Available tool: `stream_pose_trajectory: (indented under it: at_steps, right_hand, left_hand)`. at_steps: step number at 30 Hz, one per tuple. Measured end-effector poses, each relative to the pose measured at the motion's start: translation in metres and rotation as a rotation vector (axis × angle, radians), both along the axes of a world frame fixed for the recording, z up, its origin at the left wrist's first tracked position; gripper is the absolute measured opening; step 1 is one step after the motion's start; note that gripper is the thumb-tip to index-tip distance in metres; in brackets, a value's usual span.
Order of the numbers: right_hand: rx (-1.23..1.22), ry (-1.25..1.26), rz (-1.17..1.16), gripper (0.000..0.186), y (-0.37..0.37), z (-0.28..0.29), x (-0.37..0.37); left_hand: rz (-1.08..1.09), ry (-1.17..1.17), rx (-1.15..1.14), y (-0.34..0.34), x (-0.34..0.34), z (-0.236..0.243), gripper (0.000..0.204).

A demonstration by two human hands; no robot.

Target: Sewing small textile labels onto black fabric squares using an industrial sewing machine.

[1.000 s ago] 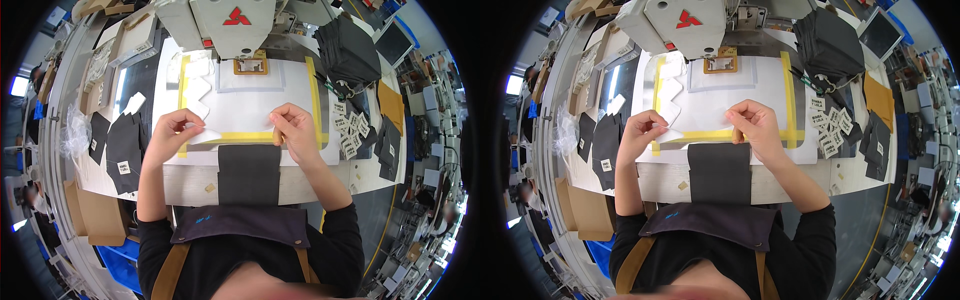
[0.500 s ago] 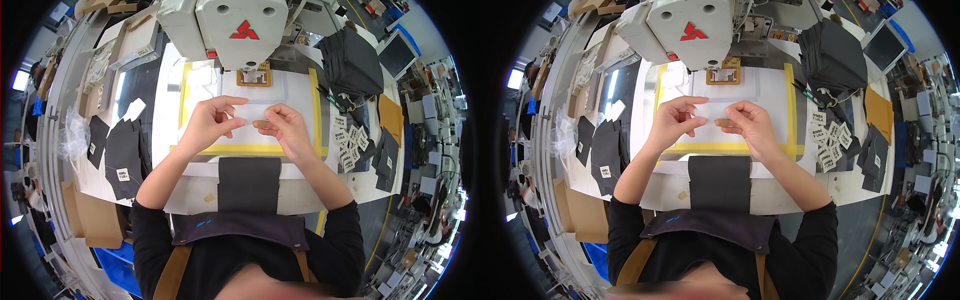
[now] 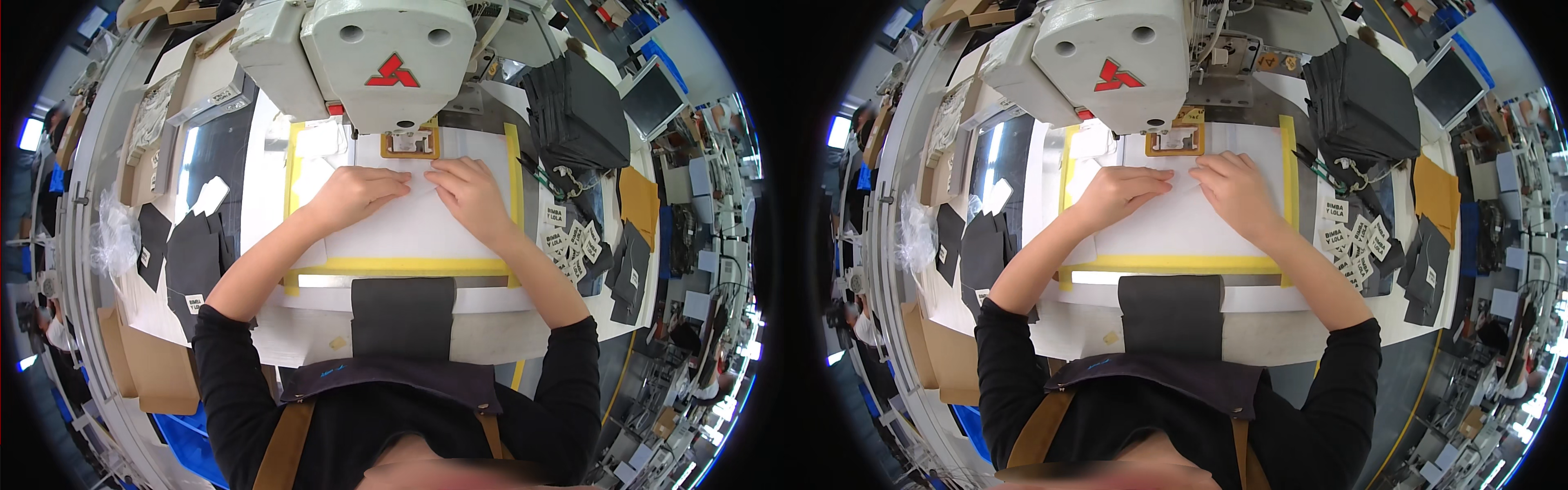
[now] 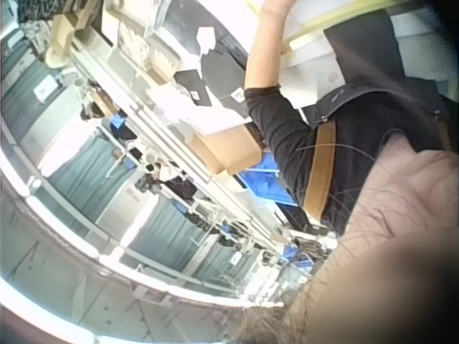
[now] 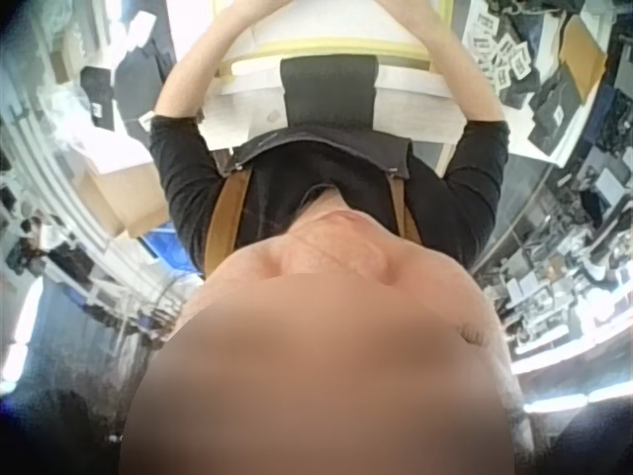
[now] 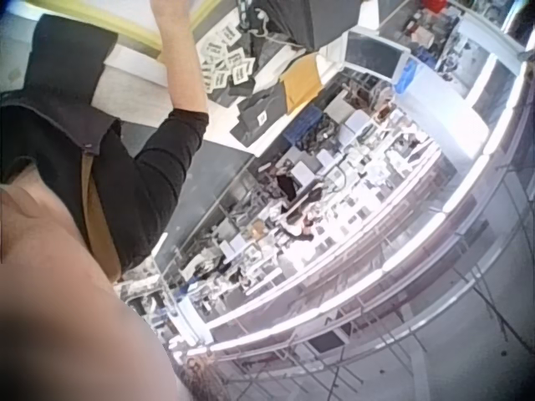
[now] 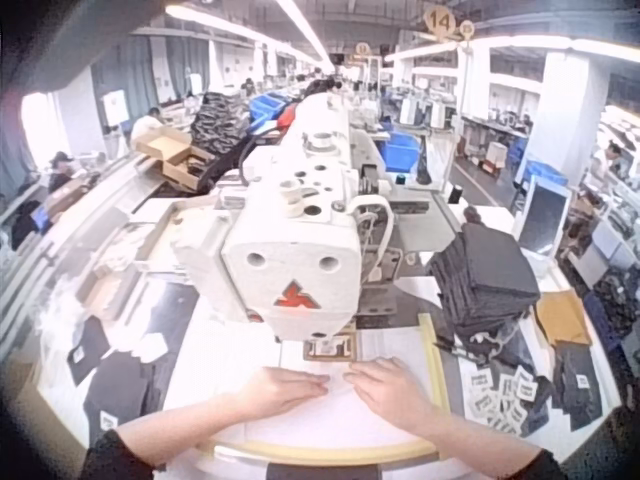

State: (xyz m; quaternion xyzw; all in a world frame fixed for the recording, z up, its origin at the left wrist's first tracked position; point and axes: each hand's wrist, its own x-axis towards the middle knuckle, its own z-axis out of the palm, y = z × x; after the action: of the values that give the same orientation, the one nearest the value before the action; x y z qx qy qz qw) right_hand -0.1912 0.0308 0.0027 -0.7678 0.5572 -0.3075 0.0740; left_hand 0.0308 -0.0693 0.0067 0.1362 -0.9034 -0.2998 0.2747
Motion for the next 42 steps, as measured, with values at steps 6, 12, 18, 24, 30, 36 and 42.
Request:
stream_pose_trajectory:
  at_steps: [6, 12, 18, 24, 30, 36, 42]
  right_hand:
    - [-0.128, 0.206, 0.116, 0.027, 0.008, 0.002, 0.007]
    - [-0.031, 0.228, 0.109, 0.044, 0.013, -0.001, 0.014]
    - [0.033, 0.221, 0.068, 0.051, 0.008, -0.008, 0.013]
    - [0.025, 0.257, 0.076, 0.050, 0.002, -0.008, 0.011]
    - [0.016, 0.270, 0.054, 0.052, -0.001, -0.015, 0.013]
    - [-0.001, 0.264, 0.044, 0.054, -0.004, -0.017, 0.014]
    - [0.035, 0.220, 0.099, 0.059, -0.008, -0.016, 0.006]
  left_hand:
    - [-0.047, -0.007, -0.330, -0.022, -0.001, -0.019, 0.013]
    - [-0.040, -0.022, -0.402, -0.023, -0.004, -0.017, 0.017]
    - [0.009, 0.019, -0.531, -0.006, 0.002, -0.006, 0.022]
    - [0.005, -0.030, -0.553, 0.008, -0.004, 0.004, 0.039]
    - [0.096, -0.147, -0.469, 0.008, -0.019, 0.004, 0.059]
    - [0.137, -0.242, -0.429, 0.007, -0.028, 0.004, 0.074]
    - [0.136, -0.258, -0.404, 0.003, -0.031, 0.001, 0.077]
